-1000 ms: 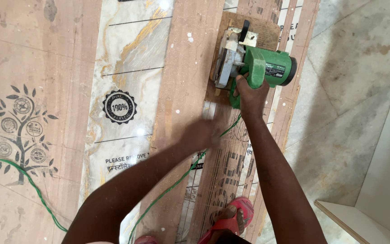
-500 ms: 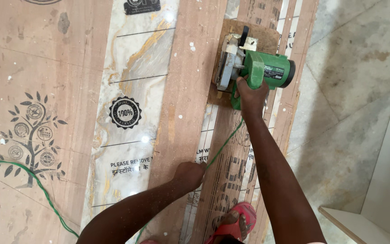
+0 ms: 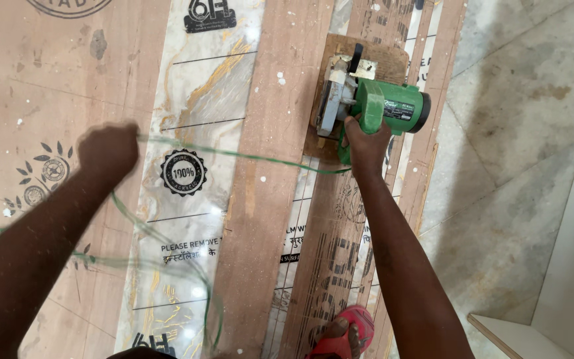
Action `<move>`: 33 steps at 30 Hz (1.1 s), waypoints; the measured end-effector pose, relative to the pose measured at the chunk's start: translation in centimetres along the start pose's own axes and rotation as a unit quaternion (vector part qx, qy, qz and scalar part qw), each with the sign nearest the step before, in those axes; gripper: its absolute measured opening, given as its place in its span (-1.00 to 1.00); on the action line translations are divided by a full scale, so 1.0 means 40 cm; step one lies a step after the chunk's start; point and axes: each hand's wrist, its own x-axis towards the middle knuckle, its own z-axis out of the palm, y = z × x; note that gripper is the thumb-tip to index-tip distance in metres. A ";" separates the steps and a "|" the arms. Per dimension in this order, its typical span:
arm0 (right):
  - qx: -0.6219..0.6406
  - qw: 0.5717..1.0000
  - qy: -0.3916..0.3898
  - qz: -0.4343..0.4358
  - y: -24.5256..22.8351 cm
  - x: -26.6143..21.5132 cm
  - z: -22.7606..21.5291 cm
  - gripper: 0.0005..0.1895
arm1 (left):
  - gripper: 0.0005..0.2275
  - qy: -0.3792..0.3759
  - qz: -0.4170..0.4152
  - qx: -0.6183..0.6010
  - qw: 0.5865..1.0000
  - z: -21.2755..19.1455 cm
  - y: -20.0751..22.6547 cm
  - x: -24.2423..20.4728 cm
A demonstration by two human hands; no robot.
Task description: The person uses a green circular saw to cut a long strip of wood paneling on the floor. They measure and mark the wood with a tape measure and marker before making the cut. The person then aligns the cut piece with another panel and continues cutting along a marked line.
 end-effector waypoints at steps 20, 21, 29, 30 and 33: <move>-0.046 0.999 0.022 0.013 -0.009 0.033 0.009 -0.86 | 0.18 0.087 0.161 -0.183 0.966 -0.106 0.678 0.396; -0.042 0.999 0.025 0.018 -0.008 0.037 0.011 -0.87 | 0.22 0.074 0.153 -0.199 0.965 -0.115 0.677 0.405; -0.031 0.999 0.023 0.024 -0.003 0.049 0.009 -0.86 | 0.34 0.064 0.121 -0.053 0.989 -0.197 0.691 0.419; -0.027 0.999 0.026 0.025 -0.005 0.054 0.009 -0.86 | 0.34 0.071 0.124 -0.055 0.988 -0.205 0.687 0.414; -0.054 0.998 0.021 0.019 -0.009 0.067 0.009 -0.86 | 0.33 0.086 0.132 -0.063 0.986 -0.214 0.680 0.397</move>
